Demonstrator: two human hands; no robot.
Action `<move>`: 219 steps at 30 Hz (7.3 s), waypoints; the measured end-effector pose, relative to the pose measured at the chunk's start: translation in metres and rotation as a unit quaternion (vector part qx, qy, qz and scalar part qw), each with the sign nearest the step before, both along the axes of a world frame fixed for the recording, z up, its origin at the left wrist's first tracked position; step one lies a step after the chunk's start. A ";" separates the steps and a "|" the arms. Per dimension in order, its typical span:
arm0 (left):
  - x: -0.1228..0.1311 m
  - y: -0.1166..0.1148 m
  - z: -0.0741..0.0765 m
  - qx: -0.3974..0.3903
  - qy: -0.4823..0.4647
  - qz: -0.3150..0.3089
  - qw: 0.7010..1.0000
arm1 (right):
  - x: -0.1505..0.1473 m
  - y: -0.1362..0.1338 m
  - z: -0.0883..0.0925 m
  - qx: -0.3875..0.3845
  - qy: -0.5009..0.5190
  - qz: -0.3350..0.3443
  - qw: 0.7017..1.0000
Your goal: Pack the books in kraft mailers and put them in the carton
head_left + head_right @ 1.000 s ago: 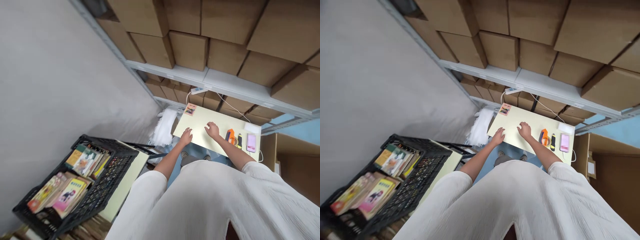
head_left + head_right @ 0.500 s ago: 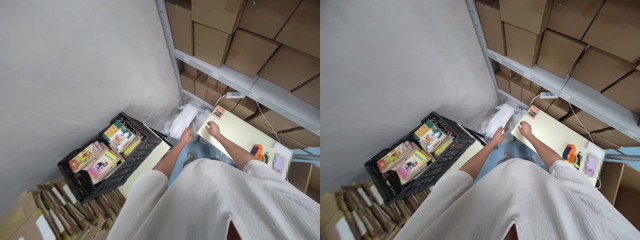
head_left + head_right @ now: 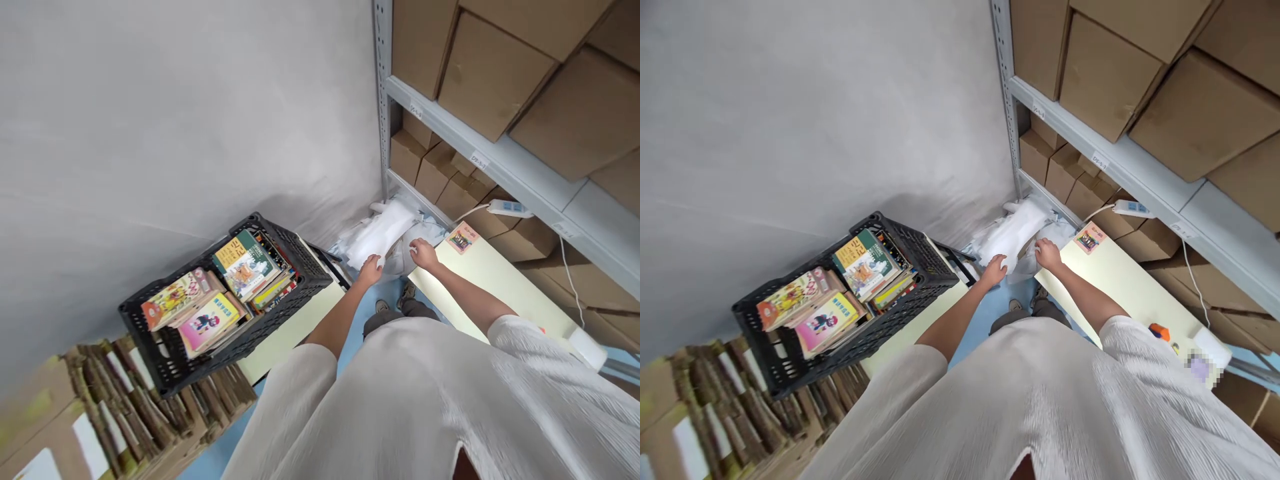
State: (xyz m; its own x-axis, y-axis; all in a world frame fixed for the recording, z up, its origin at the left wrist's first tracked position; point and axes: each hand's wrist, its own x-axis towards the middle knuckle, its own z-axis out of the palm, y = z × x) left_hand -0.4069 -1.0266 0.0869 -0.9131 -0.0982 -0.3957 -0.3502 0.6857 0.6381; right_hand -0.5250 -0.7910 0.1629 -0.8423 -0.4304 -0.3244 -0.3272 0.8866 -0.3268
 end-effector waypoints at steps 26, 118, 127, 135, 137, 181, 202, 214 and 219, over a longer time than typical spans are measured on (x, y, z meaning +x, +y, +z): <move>-0.085 -0.047 -0.239 -0.008 -0.171 0.067 0.983 | -0.153 -0.092 -0.282 0.144 -0.110 0.229 0.956; 0.006 0.165 0.015 -0.188 0.063 -0.428 0.882 | 0.272 0.239 -0.067 0.007 0.003 -0.329 0.944; 0.024 0.200 0.027 -0.189 0.048 -0.421 0.886 | 0.262 0.241 -0.059 0.006 0.005 -0.302 0.953; 0.015 0.216 0.013 -0.179 -0.007 -0.437 0.882 | 0.258 0.238 -0.069 0.049 -0.086 -0.296 0.950; 0.011 0.216 0.008 -0.183 -0.022 -0.440 0.879 | 0.261 0.237 -0.070 0.051 -0.092 -0.299 0.949; -0.145 0.227 -0.017 -0.135 0.015 -0.525 0.840 | -0.019 0.151 -0.081 -0.278 -0.117 -0.710 0.637; -0.056 0.255 0.017 -0.048 0.064 -0.475 0.876 | 0.194 0.209 -0.069 -0.239 -0.096 -0.715 0.650; 0.023 0.273 0.012 -0.089 0.011 -0.537 0.839 | 0.251 0.232 -0.081 -0.140 -0.027 -0.756 0.639; 0.032 0.294 0.014 -0.098 0.005 -0.566 0.819 | 0.263 0.245 -0.087 -0.095 -0.025 -0.814 0.573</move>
